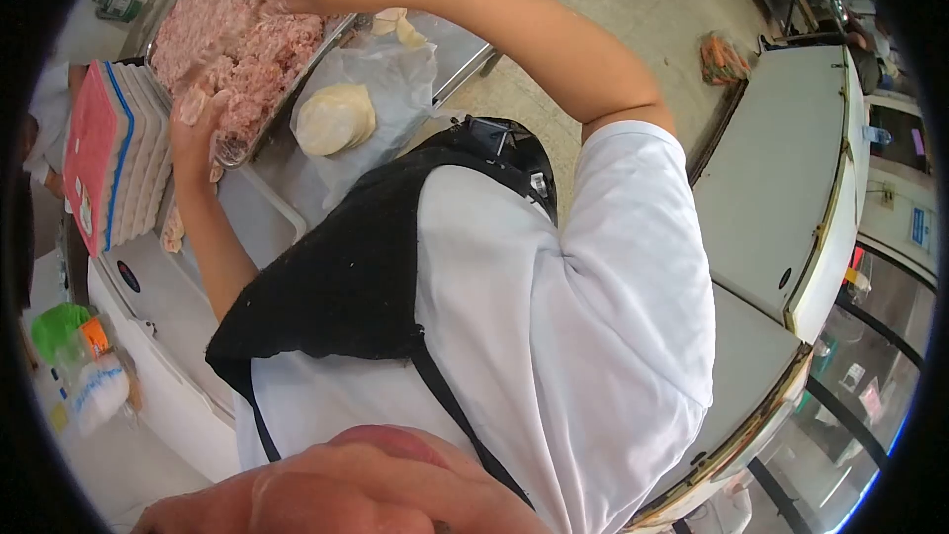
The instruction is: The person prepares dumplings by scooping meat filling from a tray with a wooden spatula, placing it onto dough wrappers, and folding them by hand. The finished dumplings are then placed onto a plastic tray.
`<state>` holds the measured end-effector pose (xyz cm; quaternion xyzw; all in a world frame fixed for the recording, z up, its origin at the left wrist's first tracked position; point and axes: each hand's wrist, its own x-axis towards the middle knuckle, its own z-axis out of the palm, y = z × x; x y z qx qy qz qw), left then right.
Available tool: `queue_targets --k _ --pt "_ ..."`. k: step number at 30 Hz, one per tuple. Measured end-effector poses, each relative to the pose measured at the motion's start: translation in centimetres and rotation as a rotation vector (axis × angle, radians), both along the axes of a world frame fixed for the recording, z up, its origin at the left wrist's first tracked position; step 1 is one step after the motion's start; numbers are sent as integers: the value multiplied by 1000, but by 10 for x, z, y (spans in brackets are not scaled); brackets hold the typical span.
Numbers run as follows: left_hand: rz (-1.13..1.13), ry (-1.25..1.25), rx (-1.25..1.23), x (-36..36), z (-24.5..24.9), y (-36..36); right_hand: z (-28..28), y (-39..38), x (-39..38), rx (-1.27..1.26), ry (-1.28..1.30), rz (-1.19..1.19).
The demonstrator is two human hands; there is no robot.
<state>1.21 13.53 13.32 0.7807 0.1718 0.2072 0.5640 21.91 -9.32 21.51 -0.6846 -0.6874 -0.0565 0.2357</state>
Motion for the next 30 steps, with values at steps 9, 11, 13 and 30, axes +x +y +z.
queue_targets --k 9,11,13,30 --pt "120 -19 -98 -16 -3 9 -5 16 -15 -18 -37 -21" --pt "136 37 -75 -14 -1 10 -21 25 -20 -12 3 -5" --pt "153 145 -52 -8 11 -2 -45 33 4 -58 74 76" --pt "342 6 -546 64 -34 -28 -71 20 127 -297 512 83"
